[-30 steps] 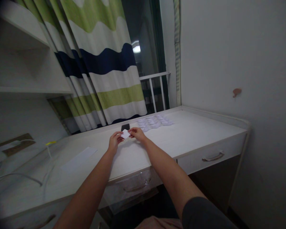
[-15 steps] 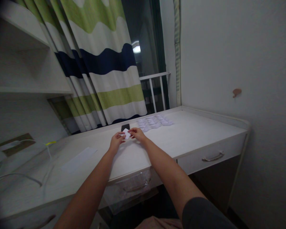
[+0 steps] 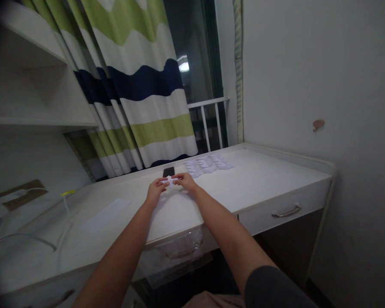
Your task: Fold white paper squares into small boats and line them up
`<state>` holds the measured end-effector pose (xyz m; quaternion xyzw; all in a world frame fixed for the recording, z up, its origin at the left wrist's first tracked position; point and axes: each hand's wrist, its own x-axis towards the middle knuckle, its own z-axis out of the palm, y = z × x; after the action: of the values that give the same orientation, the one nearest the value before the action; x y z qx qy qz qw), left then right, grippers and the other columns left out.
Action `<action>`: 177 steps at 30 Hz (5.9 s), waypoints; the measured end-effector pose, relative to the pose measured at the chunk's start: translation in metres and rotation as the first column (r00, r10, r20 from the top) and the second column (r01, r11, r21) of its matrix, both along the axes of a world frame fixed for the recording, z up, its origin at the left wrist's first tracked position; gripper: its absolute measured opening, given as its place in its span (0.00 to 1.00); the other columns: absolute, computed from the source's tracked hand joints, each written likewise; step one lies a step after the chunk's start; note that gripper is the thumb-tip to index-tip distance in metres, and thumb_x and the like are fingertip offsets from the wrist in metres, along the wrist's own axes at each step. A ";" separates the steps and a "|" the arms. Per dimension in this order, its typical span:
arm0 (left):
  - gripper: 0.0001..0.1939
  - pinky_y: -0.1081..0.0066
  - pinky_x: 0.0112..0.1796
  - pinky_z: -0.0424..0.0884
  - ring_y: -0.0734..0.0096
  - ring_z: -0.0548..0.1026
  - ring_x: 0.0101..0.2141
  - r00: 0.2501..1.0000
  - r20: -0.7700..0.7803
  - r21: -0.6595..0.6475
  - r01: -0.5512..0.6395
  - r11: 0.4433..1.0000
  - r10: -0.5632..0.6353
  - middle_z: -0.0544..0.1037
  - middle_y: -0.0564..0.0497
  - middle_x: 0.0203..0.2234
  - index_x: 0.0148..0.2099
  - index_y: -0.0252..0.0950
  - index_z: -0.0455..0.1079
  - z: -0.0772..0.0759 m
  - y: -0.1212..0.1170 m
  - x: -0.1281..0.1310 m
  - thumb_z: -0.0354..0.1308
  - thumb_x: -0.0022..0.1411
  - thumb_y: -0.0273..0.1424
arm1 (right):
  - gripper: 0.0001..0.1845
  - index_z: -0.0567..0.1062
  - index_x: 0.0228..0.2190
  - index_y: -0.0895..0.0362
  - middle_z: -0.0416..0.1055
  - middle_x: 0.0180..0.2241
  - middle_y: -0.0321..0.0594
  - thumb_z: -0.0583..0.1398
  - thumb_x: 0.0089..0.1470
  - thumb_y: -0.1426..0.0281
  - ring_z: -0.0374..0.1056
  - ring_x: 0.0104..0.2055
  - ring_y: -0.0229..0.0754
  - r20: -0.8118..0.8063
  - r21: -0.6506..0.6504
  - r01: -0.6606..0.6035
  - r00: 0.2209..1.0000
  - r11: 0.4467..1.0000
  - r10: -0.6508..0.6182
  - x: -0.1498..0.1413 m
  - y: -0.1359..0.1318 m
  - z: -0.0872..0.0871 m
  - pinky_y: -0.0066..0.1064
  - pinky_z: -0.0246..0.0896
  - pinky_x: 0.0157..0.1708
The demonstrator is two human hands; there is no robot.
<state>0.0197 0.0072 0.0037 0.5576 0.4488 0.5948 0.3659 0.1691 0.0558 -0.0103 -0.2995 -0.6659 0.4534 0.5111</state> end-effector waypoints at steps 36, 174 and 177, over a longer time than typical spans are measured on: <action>0.12 0.78 0.20 0.64 0.76 0.69 0.22 0.982 -0.181 0.010 -0.060 0.998 0.061 0.73 0.51 0.21 0.31 0.31 0.72 0.003 0.000 -0.008 0.61 0.42 0.33 | 0.16 0.76 0.27 0.63 0.70 0.20 0.38 0.62 0.37 0.63 0.63 0.23 0.34 0.072 0.138 0.040 0.996 0.990 -0.050 0.009 0.003 0.004 0.26 0.56 0.25; 0.12 0.68 0.30 0.71 0.71 0.73 0.24 0.985 0.062 -0.106 0.164 0.981 -0.158 0.74 0.52 0.24 0.34 0.34 0.65 -0.007 0.004 0.002 0.55 0.42 0.23 | 0.13 0.72 0.30 0.60 0.70 0.28 0.38 0.63 0.37 0.71 0.66 0.25 0.33 0.035 -0.003 -0.118 0.992 0.993 0.118 -0.001 -0.002 -0.005 0.26 0.62 0.25; 0.10 0.69 0.29 0.70 0.71 0.73 0.24 0.989 0.086 -0.119 0.133 0.984 -0.124 0.74 0.51 0.23 0.31 0.33 0.66 -0.005 0.004 0.001 0.55 0.41 0.23 | 0.12 0.74 0.29 0.61 0.71 0.28 0.39 0.63 0.37 0.71 0.66 0.25 0.33 0.042 -0.008 -0.121 0.992 0.993 0.121 -0.001 -0.002 -0.004 0.26 0.62 0.26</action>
<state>0.0207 0.0109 -0.0016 0.5380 0.4333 0.5622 0.4547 0.1681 0.0533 -0.0139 -0.2693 -0.6923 0.4789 0.4677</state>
